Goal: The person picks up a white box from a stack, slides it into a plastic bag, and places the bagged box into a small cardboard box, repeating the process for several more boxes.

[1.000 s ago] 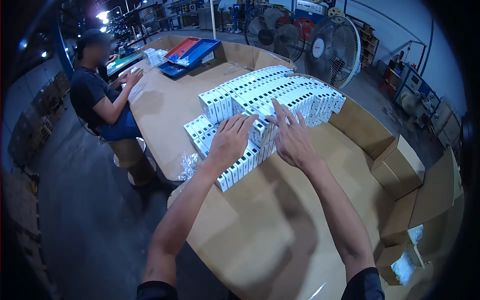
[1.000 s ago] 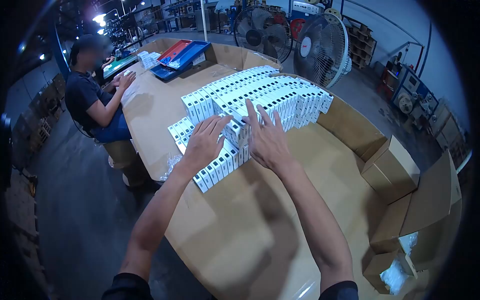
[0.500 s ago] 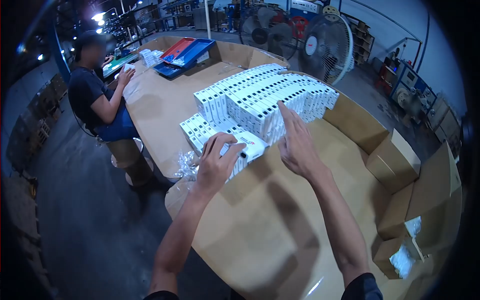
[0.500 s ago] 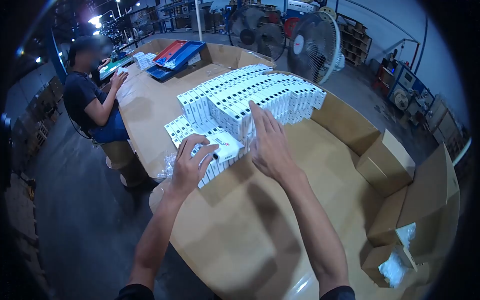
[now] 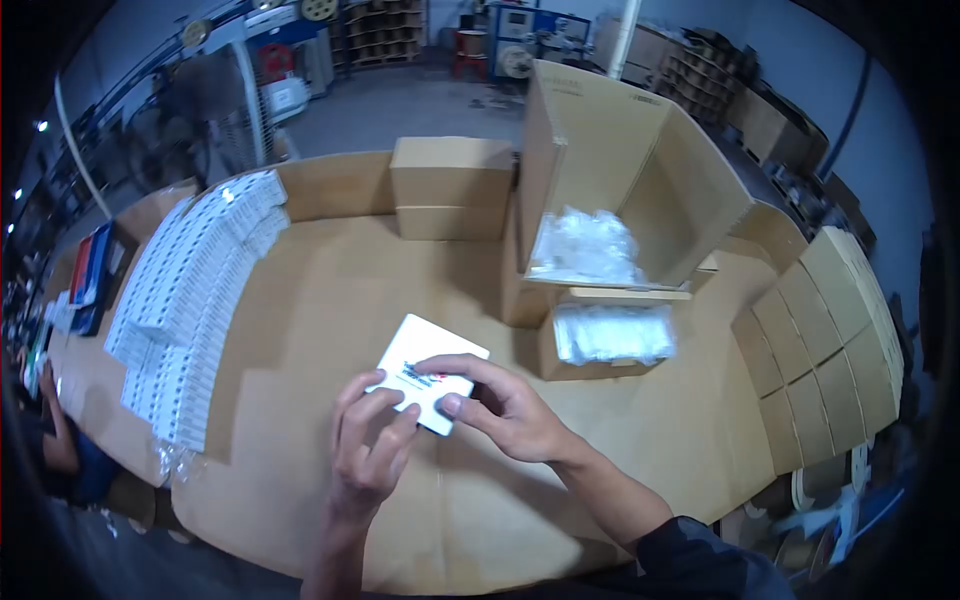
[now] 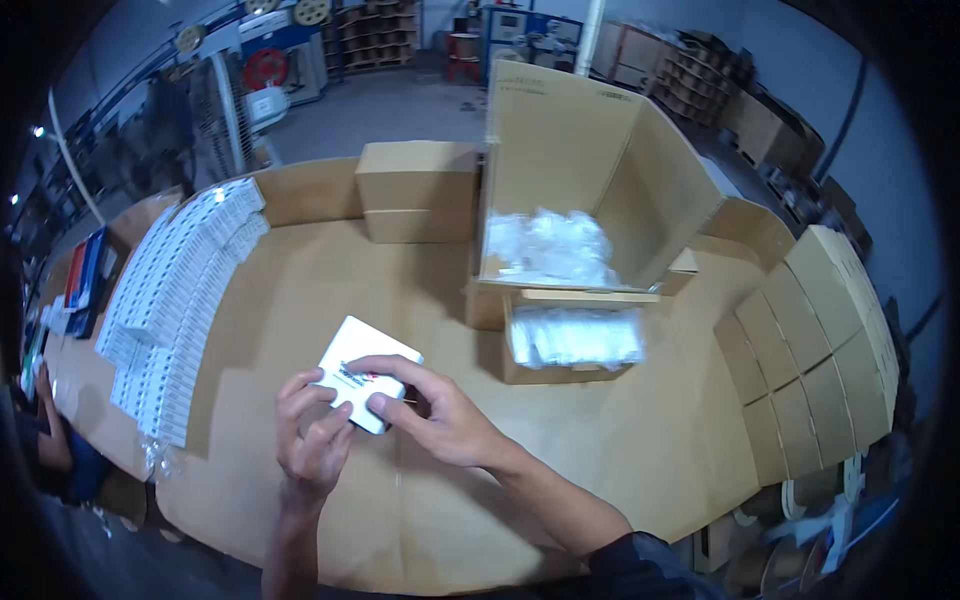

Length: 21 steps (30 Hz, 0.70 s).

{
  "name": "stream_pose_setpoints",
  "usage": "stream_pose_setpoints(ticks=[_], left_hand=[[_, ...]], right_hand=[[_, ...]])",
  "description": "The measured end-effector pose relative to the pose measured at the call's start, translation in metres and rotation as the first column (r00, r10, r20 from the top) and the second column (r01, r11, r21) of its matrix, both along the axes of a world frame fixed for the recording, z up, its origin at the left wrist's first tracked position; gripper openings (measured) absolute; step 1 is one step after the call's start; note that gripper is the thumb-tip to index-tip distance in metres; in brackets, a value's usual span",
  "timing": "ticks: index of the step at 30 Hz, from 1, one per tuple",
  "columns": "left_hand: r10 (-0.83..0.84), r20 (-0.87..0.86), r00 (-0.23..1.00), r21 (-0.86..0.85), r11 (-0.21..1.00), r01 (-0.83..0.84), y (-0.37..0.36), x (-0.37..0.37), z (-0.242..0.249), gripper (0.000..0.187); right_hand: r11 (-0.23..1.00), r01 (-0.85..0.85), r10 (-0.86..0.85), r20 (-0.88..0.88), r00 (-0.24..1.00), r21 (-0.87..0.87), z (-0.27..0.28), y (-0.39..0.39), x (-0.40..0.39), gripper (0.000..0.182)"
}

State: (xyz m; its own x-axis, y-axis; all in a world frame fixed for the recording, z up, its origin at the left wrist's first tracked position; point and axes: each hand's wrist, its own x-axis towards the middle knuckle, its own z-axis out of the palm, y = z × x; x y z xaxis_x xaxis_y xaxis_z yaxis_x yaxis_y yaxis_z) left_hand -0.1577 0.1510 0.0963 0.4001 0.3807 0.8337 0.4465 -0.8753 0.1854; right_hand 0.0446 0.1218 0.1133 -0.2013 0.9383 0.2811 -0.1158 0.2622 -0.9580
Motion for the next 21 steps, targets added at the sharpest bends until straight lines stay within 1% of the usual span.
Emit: stream_pose_setpoints(ticks=[2, 3, 4, 5, 6, 7, 8, 9, 10, 12, 13, 14, 15, 17, 20, 21], left_hand=[[-0.126, -0.08, 0.989, -0.132, 0.985, 0.115, -0.006, 0.043, 0.019, 0.033], [-0.187, -0.116, 0.975, -0.198, 0.967, 0.161, -0.005, 0.063, 0.032, 0.03], [-0.273, -0.101, 0.957, -0.263, 0.935, 0.239, -0.001, 0.084, 0.042, 0.03], [-0.299, -0.106, 0.948, -0.29, 0.922, 0.258, 0.005, 0.104, 0.048, 0.03], [-0.32, -0.11, 0.941, -0.318, 0.908, 0.271, 0.01, 0.123, 0.053, 0.03], [-0.334, -0.114, 0.936, -0.343, 0.897, 0.278, 0.019, 0.143, 0.059, 0.03], [-0.378, -0.123, 0.918, -0.345, 0.883, 0.317, 0.032, 0.168, 0.068, 0.019], [-0.382, -0.139, 0.914, -0.373, 0.875, 0.309, 0.048, 0.193, 0.066, 0.015], [-0.418, -0.119, 0.901, -0.448, 0.832, 0.327, 0.064, 0.219, 0.068, 0.015], [-0.429, -0.328, 0.842, -0.485, 0.841, 0.24, 0.107, 0.266, 0.059, 0.016], [-0.43, -0.497, 0.754, -0.567, 0.818, 0.093, 0.13, 0.287, 0.054, 0.025], [-0.444, -0.639, 0.629, -0.615, 0.785, -0.071, 0.148, 0.303, 0.046, 0.035], [-0.471, -0.707, 0.528, -0.631, 0.757, -0.169, 0.158, 0.318, 0.039, 0.044], [-0.539, -0.788, 0.298, -0.616, 0.697, -0.369, 0.171, 0.339, 0.02, 0.062], [-0.639, -0.765, 0.081, -0.622, 0.7, -0.35, 0.199, 0.347, -0.035, 0.074], [-0.635, -0.769, 0.077, -0.615, 0.702, -0.36, 0.209, 0.348, -0.057, 0.072]], right_hand=[[0.993, 0.105, -0.1, 0.104, 0.989, -0.045, 0.007, -0.024, 0.05, 0.03], [0.982, 0.181, -0.178, 0.062, 0.982, -0.053, 0.009, -0.031, 0.068, 0.022], [0.973, 0.228, -0.222, 0.131, 0.966, -0.039, 0.012, -0.036, 0.091, 0.019], [0.962, 0.271, -0.261, 0.198, 0.945, -0.025, 0.016, -0.04, 0.117, 0.018], [0.945, 0.326, -0.319, 0.279, 0.906, 0.024, 0.02, -0.042, 0.142, 0.016], [0.925, 0.368, -0.38, 0.267, 0.886, 0.094, 0.024, -0.042, 0.164, 0.019], [0.884, 0.406, -0.465, 0.364, 0.807, 0.23, 0.03, -0.041, 0.19, 0.021], [0.831, 0.422, -0.551, 0.438, 0.71, 0.363, 0.037, -0.04, 0.214, 0.023], [0.792, 0.46, -0.607, 0.447, 0.657, 0.401, 0.044, -0.037, 0.232, 0.023], [0.704, 0.524, -0.71, 0.458, 0.535, 0.48, 0.06, -0.032, 0.262, 0.024], [0.736, 0.553, -0.669, 0.548, 0.502, 0.391, 0.066, -0.033, 0.273, 0.023], [0.729, 0.523, -0.683, 0.515, 0.518, 0.441, 0.063, -0.028, 0.283, 0.023], [0.718, 0.49, -0.696, 0.48, 0.534, 0.495, 0.059, -0.022, 0.291, 0.023], [0.736, 0.482, -0.677, 0.495, 0.545, 0.476, 0.056, -0.016, 0.302, 0.022], [0.762, 0.482, -0.647, 0.494, 0.581, 0.432, 0.053, -0.008, 0.31, 0.021], [0.768, 0.485, -0.641, 0.487, 0.593, 0.419, 0.052, -0.006, 0.312, 0.021]])
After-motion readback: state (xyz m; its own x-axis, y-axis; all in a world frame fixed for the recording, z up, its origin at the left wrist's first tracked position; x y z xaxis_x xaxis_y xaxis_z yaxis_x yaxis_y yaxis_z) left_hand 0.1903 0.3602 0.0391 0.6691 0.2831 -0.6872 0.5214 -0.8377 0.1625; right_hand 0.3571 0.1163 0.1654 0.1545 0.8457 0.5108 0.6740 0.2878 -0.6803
